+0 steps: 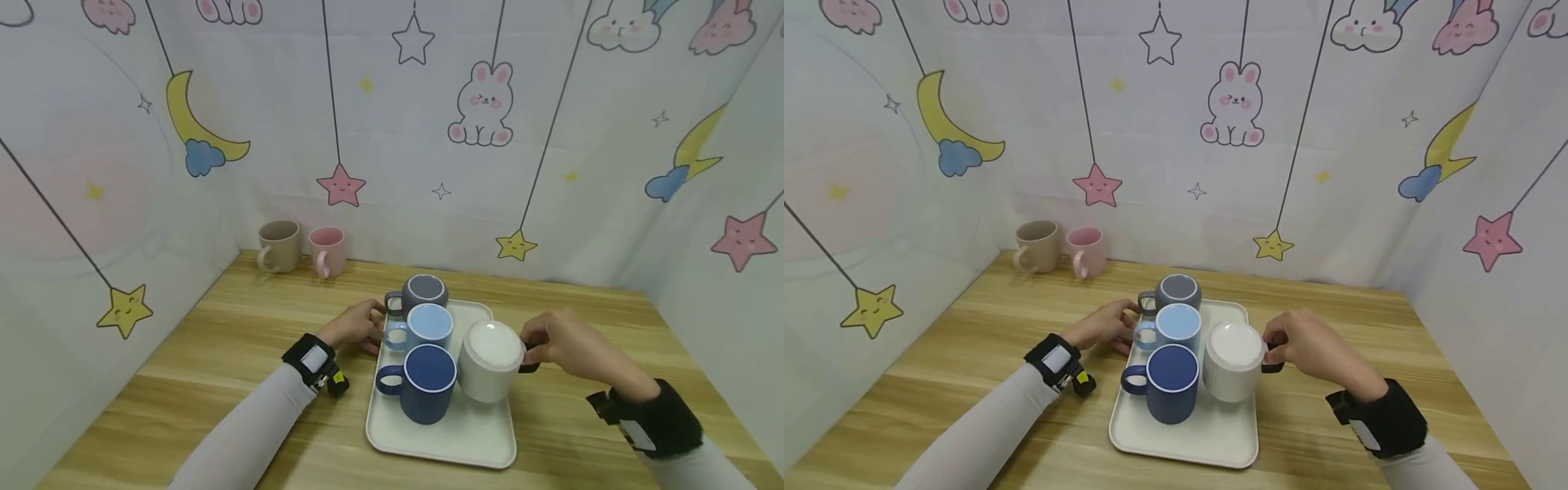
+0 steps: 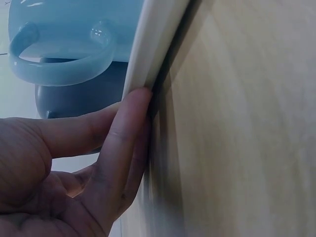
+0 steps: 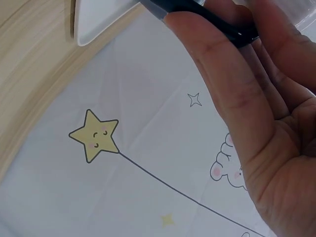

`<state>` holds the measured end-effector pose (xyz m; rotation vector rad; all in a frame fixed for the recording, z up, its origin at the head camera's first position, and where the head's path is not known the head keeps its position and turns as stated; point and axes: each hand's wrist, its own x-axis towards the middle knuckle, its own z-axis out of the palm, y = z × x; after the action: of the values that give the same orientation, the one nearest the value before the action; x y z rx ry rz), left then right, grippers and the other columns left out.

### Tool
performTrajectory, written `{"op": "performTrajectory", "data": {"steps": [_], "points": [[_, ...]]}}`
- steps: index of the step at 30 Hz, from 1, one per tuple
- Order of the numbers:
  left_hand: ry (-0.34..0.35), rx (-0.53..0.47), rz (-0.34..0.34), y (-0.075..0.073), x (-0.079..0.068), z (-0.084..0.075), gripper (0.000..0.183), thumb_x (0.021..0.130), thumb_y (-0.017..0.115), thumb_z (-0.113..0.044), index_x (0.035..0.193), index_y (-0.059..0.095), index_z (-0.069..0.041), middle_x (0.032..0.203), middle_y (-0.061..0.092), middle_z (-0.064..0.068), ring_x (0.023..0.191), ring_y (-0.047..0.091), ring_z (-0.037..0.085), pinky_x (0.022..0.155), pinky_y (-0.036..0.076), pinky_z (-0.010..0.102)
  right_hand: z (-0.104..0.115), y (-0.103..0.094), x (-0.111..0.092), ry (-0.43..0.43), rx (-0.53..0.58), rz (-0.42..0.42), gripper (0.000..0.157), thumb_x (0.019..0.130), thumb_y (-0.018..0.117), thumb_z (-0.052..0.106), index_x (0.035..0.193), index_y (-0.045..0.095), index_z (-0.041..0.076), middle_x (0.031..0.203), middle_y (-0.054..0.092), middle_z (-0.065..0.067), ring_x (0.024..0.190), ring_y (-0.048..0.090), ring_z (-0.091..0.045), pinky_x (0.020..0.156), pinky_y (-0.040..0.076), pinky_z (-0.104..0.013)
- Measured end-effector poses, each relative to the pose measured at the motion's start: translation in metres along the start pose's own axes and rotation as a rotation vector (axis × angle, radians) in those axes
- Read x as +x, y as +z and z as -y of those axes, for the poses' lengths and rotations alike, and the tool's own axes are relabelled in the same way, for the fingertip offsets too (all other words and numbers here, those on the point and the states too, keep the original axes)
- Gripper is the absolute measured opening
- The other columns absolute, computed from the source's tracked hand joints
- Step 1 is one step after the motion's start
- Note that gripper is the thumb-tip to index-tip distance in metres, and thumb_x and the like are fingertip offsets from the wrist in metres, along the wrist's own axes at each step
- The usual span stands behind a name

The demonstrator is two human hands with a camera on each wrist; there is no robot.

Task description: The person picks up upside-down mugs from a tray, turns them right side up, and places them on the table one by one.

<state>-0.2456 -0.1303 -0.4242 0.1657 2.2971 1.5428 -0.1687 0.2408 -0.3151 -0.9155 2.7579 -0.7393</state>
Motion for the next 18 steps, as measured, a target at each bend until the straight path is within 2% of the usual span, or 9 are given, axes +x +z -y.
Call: {"op": "performTrajectory", "data": {"steps": [9,14,18], "points": [[0.003,0.0,0.013,0.0,-0.003,0.001,0.055,0.094,0.066,0.011,0.145,0.044,0.005,0.102,0.059,0.016,0.078,0.068,0.023,0.068,0.066,0.035,-0.001,-0.011,0.003,0.012,0.008,-0.044,0.01,0.085,0.081,-0.001,0.092,0.078,0.007,0.083,0.074,0.004,0.074,0.068,-0.009,0.065,0.059,-0.025],[0.004,0.014,0.018,-0.001,-0.004,0.0,0.054,0.095,0.064,0.011,0.144,0.043,0.006,0.101,0.058,0.016,0.077,0.068,0.023,0.068,0.066,0.034,0.0,-0.021,0.008,0.067,0.066,-0.043,0.01,0.087,0.079,0.001,0.097,0.078,0.004,0.086,0.075,0.0,0.079,0.07,-0.014,0.068,0.06,-0.028],[-0.005,0.016,0.006,0.0,0.0,0.001,0.053,0.095,0.065,0.01,0.144,0.045,0.004,0.103,0.058,0.017,0.079,0.068,0.024,0.069,0.066,0.035,-0.002,-0.03,0.011,0.093,0.125,-0.071,0.015,0.088,0.078,0.0,0.103,0.077,-0.001,0.09,0.077,-0.006,0.082,0.072,-0.02,0.071,0.064,-0.032]]}}
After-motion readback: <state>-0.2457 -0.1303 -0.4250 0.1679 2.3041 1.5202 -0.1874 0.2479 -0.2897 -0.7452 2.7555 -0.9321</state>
